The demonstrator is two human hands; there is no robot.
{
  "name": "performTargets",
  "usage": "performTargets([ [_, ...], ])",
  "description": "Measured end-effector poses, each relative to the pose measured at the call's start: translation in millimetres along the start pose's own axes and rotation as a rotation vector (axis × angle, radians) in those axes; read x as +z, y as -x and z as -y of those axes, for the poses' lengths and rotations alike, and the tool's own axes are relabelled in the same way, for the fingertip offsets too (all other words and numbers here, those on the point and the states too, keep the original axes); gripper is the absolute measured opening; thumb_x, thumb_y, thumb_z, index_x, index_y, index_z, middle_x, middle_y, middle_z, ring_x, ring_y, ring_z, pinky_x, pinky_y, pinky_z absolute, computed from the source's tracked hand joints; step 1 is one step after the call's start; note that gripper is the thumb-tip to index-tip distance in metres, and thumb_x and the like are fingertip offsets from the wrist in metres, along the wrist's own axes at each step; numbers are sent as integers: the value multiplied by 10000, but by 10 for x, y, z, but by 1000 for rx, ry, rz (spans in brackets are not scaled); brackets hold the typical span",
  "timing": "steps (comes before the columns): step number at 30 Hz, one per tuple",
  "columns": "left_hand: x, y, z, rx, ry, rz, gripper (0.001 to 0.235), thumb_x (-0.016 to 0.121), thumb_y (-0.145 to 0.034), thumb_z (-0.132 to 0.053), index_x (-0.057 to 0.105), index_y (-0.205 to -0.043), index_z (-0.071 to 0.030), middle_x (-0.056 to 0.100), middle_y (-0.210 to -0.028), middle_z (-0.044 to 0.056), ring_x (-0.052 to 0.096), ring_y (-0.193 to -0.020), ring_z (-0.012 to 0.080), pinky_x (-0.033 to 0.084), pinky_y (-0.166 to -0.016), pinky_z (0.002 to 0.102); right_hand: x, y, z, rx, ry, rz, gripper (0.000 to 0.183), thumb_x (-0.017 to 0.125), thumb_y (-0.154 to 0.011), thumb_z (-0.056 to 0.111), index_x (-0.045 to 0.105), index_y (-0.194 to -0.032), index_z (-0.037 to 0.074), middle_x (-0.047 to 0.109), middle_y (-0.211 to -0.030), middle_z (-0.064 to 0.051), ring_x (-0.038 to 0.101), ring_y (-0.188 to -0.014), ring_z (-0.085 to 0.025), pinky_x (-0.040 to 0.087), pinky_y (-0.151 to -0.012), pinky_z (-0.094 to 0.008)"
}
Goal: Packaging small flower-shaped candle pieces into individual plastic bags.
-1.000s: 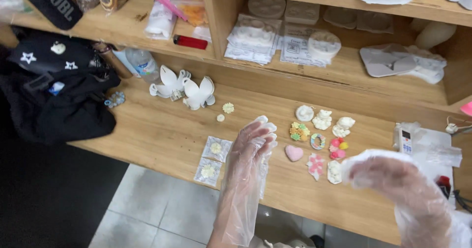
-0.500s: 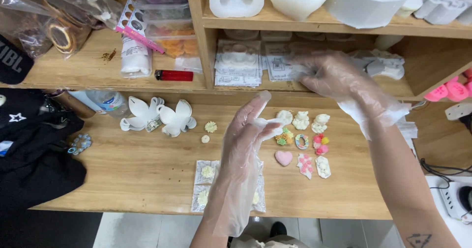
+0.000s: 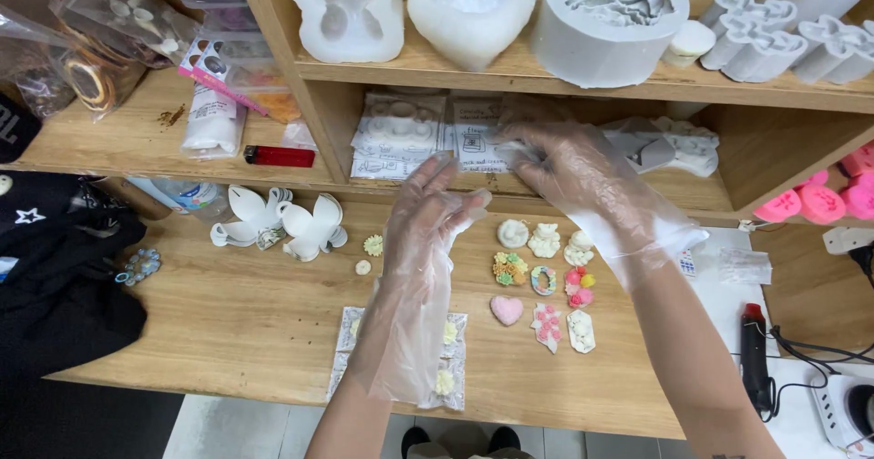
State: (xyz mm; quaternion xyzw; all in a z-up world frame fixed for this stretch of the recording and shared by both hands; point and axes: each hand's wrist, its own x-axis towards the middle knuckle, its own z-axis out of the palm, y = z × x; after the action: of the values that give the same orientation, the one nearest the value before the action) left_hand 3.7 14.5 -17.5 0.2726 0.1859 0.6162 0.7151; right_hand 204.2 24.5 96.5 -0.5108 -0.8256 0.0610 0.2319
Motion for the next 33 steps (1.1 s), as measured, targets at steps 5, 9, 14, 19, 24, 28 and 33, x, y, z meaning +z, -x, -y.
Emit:
performTargets([
  [5, 130, -26, -81, -5, -89, -124, 817, 610, -766, -20, 324, -1525, 74, 417, -1524, 241, 725, -961, 279, 611, -827, 340, -108, -24, 168, 214, 46, 131, 409, 651, -935, 329, 633, -1342, 302, 752, -950, -138, 705, -893, -290, 534, -830, -469],
  [9, 111, -94, -78, 62, -85, -100, 812, 613, -797, -21, 280, -1535, 46, 411, -1541, 248, 705, -982, 282, 583, -812, 320, -18, -64, 26, 239, -30, 188, 390, 635, -933, 338, 634, -1323, 321, 756, -906, -88, 693, -745, -250, 533, -765, -443],
  [14, 165, -116, -131, 116, -159, -32, 797, 615, -831, -17, 274, -1544, 88, 412, -1545, 310, 696, -1017, 273, 568, -878, 325, -59, -71, 122, 318, -86, 219, 405, 670, -926, 402, 640, -1327, 359, 779, -822, -108, 693, -724, -239, 542, -747, -437],
  [19, 249, -114, -146, 116, -258, -98, 817, 589, -825, -39, 252, -1560, 78, 378, -1569, 288, 704, -1050, 230, 539, -886, 314, 101, -108, -97, 129, -104, 98, 423, 743, -872, 412, 661, -1272, 305, 773, -1026, -72, 726, -887, -241, 553, -824, -438],
  [24, 373, -151, -161, 109, -287, -95, 820, 584, -807, -61, 247, -1543, 72, 432, -1518, 239, 724, -1029, 216, 553, -885, 309, 140, -124, -136, 68, -133, 72, 407, 751, -889, 366, 666, -1278, 285, 769, -1076, -74, 735, -975, -262, 552, -878, -447],
  [28, 542, -336, -185, 60, -519, -165, 765, 665, -903, -244, 304, -1485, 97, 687, -1166, 198, 725, -732, 192, 560, -566, 268, 59, -85, -39, 114, -145, 77, 386, 701, -886, 322, 668, -1268, 276, 781, -1075, -69, 742, -990, -261, 560, -879, -442],
  [33, 598, -588, -163, 179, -1054, -252, 840, 685, -857, -323, 275, -1452, 106, 767, -901, 150, 708, -486, 144, 546, -335, 266, 227, -134, -269, 155, -197, 72, 457, 637, -927, 311, 623, -1383, 276, 767, -1129, -97, 744, -1021, -266, 560, -940, -433],
])
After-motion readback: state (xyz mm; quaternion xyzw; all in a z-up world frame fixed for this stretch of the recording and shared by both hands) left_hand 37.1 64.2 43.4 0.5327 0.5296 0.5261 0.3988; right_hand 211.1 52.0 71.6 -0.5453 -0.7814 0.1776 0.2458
